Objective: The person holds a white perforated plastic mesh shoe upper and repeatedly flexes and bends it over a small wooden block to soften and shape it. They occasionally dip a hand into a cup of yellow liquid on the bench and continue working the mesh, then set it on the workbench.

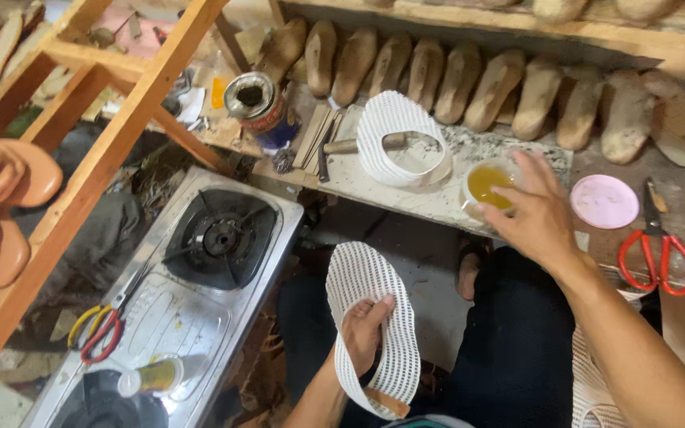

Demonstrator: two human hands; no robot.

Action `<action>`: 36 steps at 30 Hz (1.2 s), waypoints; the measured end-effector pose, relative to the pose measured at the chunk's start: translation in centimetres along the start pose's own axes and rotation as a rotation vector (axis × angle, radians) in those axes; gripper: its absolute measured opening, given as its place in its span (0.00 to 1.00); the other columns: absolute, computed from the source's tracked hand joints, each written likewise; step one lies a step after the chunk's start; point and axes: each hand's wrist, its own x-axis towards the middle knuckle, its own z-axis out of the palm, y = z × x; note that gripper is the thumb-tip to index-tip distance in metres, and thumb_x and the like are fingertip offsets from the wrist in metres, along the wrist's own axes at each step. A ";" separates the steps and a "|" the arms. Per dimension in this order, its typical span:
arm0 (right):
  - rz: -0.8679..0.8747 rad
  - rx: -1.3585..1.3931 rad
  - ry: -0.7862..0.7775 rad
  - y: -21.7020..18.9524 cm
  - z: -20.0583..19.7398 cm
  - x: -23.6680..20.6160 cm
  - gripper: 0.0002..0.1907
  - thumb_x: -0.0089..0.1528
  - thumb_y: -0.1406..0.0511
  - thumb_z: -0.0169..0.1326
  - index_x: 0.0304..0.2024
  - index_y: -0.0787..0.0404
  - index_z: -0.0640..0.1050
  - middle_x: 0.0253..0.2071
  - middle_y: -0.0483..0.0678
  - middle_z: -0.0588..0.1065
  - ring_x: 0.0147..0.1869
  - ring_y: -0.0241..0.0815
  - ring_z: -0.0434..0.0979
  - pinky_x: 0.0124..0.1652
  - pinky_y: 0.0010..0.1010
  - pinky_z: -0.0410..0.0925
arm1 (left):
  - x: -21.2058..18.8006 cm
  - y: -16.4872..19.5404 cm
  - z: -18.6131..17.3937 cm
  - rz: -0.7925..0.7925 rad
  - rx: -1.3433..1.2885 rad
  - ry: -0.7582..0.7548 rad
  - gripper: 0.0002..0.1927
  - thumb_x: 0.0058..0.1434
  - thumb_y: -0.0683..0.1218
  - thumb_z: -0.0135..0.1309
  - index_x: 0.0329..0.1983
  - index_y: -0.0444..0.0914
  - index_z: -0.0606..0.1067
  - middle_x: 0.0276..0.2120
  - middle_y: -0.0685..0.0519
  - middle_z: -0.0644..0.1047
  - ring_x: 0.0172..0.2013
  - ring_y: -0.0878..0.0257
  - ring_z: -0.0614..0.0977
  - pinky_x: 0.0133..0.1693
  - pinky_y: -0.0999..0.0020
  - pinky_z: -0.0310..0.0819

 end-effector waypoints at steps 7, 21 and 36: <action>-0.016 0.428 -0.148 -4.6 0.5 -7.4 0.10 0.55 0.64 0.63 0.39 0.58 0.82 0.66 0.55 0.69 0.76 0.57 0.63 0.72 0.47 0.57 | 1.1 0.0 -0.1 0.146 0.263 -0.056 0.24 0.70 0.52 0.50 0.23 0.31 0.76 0.16 0.52 0.75 0.17 0.68 0.73 0.22 0.74 0.64; -0.207 0.477 -0.186 -5.7 3.4 -11.8 0.31 0.49 0.76 0.61 0.55 0.50 0.80 0.72 0.59 0.58 0.77 0.63 0.57 0.68 0.48 0.61 | 0.4 -0.1 1.5 0.031 -0.012 -0.276 0.16 0.74 0.47 0.50 0.39 0.27 0.77 0.27 0.49 0.80 0.20 0.70 0.76 0.20 0.78 0.66; -0.073 0.702 -0.213 -7.1 2.8 -13.2 0.25 0.54 0.75 0.61 0.52 0.52 0.79 0.69 0.57 0.63 0.68 0.53 0.70 0.61 0.38 0.69 | 1.2 0.5 0.9 0.141 0.077 -0.067 0.19 0.70 0.50 0.51 0.39 0.27 0.79 0.30 0.48 0.83 0.26 0.64 0.81 0.31 0.74 0.75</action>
